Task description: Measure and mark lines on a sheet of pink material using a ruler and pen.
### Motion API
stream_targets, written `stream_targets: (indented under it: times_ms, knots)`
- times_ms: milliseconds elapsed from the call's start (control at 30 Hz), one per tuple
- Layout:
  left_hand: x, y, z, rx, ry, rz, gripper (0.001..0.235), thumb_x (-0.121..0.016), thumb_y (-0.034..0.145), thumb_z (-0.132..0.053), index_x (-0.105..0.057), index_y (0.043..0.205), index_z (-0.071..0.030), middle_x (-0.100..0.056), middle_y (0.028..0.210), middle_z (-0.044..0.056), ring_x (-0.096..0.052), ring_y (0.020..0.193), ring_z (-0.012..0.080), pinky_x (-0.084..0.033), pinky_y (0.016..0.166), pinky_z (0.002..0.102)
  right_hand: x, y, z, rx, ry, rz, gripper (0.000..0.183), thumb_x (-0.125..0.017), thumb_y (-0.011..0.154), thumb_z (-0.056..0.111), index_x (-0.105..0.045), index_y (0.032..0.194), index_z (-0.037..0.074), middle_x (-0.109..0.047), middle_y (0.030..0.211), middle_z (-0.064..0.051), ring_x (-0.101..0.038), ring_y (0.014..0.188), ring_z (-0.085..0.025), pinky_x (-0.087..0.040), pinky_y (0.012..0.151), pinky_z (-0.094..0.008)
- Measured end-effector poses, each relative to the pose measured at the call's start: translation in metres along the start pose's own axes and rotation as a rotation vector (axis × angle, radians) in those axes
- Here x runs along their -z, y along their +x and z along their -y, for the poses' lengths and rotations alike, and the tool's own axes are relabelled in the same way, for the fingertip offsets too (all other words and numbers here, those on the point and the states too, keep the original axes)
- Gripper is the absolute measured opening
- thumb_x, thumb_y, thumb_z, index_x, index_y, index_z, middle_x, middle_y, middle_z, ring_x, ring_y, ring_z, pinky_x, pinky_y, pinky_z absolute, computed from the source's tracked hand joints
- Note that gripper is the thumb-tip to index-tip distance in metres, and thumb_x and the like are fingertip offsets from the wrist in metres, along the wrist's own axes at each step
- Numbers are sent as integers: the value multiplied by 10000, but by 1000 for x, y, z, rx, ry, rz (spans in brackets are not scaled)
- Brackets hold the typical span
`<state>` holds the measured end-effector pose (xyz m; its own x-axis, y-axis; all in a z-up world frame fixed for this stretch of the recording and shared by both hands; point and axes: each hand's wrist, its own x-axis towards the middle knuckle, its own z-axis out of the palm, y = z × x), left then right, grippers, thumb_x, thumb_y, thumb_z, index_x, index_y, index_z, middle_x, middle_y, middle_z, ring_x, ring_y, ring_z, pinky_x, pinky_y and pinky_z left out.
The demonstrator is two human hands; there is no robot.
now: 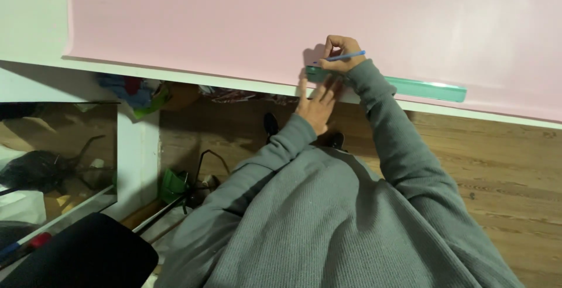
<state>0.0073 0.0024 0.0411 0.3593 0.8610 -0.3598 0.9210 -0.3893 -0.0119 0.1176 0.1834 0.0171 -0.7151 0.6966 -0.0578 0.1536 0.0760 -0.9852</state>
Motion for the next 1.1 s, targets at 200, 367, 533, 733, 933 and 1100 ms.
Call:
stream_targets:
  times_ms: [200, 367, 533, 733, 933, 1100]
  knots:
    - [-6, 1, 5, -112, -90, 106, 358, -633, 925, -392, -770, 1149, -148, -474, 1530, 64, -260, 1498, 279, 42, 1106, 844, -13, 4, 18, -131, -84, 38, 299, -834, 852, 91, -541, 794, 72, -629, 751, -35, -652, 709, -121, -593, 645, -287]
    - [-4, 3, 6, -142, -79, 127, 308, -598, 941, -345, -772, 1136, -182, -467, 1523, 43, -250, 1496, 266, 69, 1086, 836, -13, 2, 15, -171, -106, 29, 310, -835, 845, 89, -532, 785, 73, -632, 752, -33, -667, 715, -117, -604, 649, -277]
    - [4, 2, 7, -154, -69, 161, 281, -587, 970, -317, -769, 1154, -207, -466, 1531, 32, -244, 1511, 269, 89, 1088, 832, -12, 2, 17, -164, -122, 25, 306, -832, 848, 87, -533, 784, 74, -648, 760, -36, -682, 723, -124, -615, 658, -278]
    - [1, 1, 6, -146, -59, 147, 271, -596, 957, -301, -761, 1161, -230, -454, 1537, 24, -245, 1503, 257, 96, 1084, 836, -14, 1, 18, -187, -138, 13, 312, -836, 845, 89, -531, 781, 77, -642, 758, -36, -673, 710, -125, -608, 648, -282]
    - [1, 0, 6, -142, -43, 144, 265, -593, 962, -312, -766, 1146, -231, -468, 1521, 24, -245, 1503, 253, 105, 1074, 842, -14, 2, 15, -158, -92, 14, 310, -835, 846, 84, -531, 784, 81, -642, 765, -31, -673, 718, -122, -621, 667, -280]
    - [23, -9, 15, -139, -47, 186, 281, -584, 996, -347, -786, 1129, -205, -466, 1546, 20, -232, 1532, 268, 115, 1108, 820, -10, 4, -2, -148, -59, 9, 294, -828, 857, 101, -543, 785, 88, -642, 748, -37, -697, 706, -127, -645, 656, -278]
